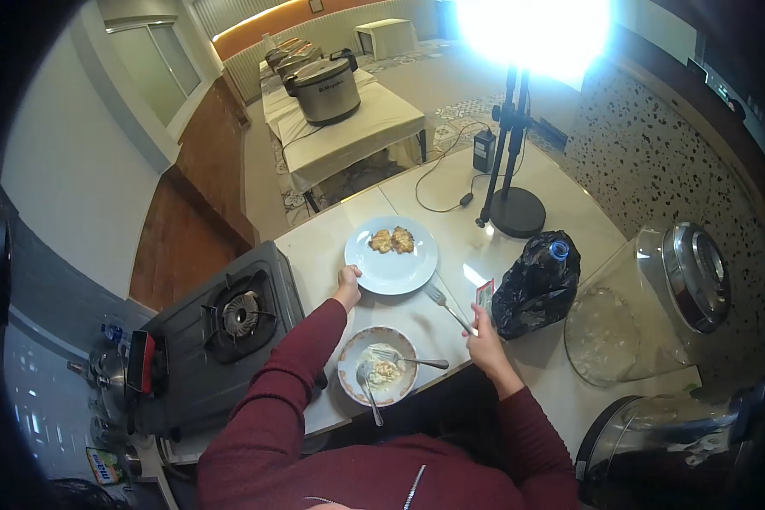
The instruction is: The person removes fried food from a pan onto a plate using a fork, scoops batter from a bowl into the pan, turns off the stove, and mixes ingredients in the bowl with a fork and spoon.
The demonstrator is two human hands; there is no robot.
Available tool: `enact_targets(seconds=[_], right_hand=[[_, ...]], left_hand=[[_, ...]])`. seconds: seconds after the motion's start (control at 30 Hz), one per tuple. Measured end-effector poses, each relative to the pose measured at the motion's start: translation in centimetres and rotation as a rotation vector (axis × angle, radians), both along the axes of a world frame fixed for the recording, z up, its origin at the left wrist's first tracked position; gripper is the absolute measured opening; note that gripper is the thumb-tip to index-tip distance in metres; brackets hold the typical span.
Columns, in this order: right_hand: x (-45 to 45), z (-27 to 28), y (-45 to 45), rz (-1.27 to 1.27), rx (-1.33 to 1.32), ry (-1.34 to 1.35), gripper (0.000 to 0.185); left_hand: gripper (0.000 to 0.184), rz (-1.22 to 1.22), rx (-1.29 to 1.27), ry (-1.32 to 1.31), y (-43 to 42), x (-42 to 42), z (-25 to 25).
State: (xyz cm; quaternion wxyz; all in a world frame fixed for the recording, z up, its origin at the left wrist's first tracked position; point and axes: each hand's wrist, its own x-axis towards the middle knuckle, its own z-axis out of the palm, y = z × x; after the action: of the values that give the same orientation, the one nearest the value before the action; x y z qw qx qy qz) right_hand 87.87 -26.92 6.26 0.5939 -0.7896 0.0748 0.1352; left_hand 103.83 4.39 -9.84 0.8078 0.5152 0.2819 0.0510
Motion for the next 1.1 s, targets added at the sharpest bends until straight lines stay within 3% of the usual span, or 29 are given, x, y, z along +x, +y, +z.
enact_targets(seconds=[0.07, 0.17, 0.23, 0.33, 0.43, 0.53, 0.67, 0.77, 0.87, 0.97, 1.07, 1.1], right_hand=[[1.3, 0.0, 0.4, 0.106, -0.375, -0.333, 0.052], [3.2, -0.5, 0.9, 0.114, -0.447, -0.467, 0.047], [4.1, -1.9, 1.4, 0.105, -0.524, -0.623, 0.042], [4.0, -2.7, 2.2, 0.109, -0.607, -0.555, 0.040], [3.7, -3.7, 2.9, 0.102, -0.637, -0.524, 0.045], [3.5, -4.8, 3.4, 0.102, -0.670, -0.508, 0.050], [3.4, -6.2, 4.0, 0.106, -0.743, -0.477, 0.052], [3.4, -7.7, 4.5, 0.086, -0.798, -0.501, 0.054], [3.2, -8.5, 4.9, 0.072, -0.832, -0.469, 0.058], [2.8, -7.9, 5.9, 0.037, -0.870, -0.426, 0.057], [2.6, -8.3, 5.6, 0.038, -0.852, -0.491, 0.057], [2.4, -8.1, 5.4, 0.027, -0.783, -0.517, 0.048]], left_hand=[[0.011, 0.036, -0.087, 0.042, -0.8, -0.8, 2.7], [0.010, -0.013, -0.098, 0.016, -0.3, -0.9, 1.6], [0.011, 0.004, 0.045, 0.055, 0.0, -0.3, -0.9], [0.009, 0.018, 0.282, 0.224, 0.1, 0.7, -2.1], [0.024, -0.017, 0.545, 0.291, 0.5, 1.2, -0.9], [0.021, -0.174, 0.486, 0.440, -0.2, 0.0, 5.6], [0.041, -0.394, 0.320, 0.428, 0.3, -1.2, 8.9], [0.039, -0.584, 0.192, 0.380, 2.0, -1.4, 9.6], [0.042, -0.645, 0.379, 0.559, 2.0, -1.7, 14.7], [0.036, -0.755, 0.711, 0.121, 1.4, -5.9, 19.3], [0.025, -0.883, 1.112, -0.556, 1.0, -12.0, 22.9], [0.022, -0.958, 1.173, -0.573, 0.6, -14.6, 24.9]])
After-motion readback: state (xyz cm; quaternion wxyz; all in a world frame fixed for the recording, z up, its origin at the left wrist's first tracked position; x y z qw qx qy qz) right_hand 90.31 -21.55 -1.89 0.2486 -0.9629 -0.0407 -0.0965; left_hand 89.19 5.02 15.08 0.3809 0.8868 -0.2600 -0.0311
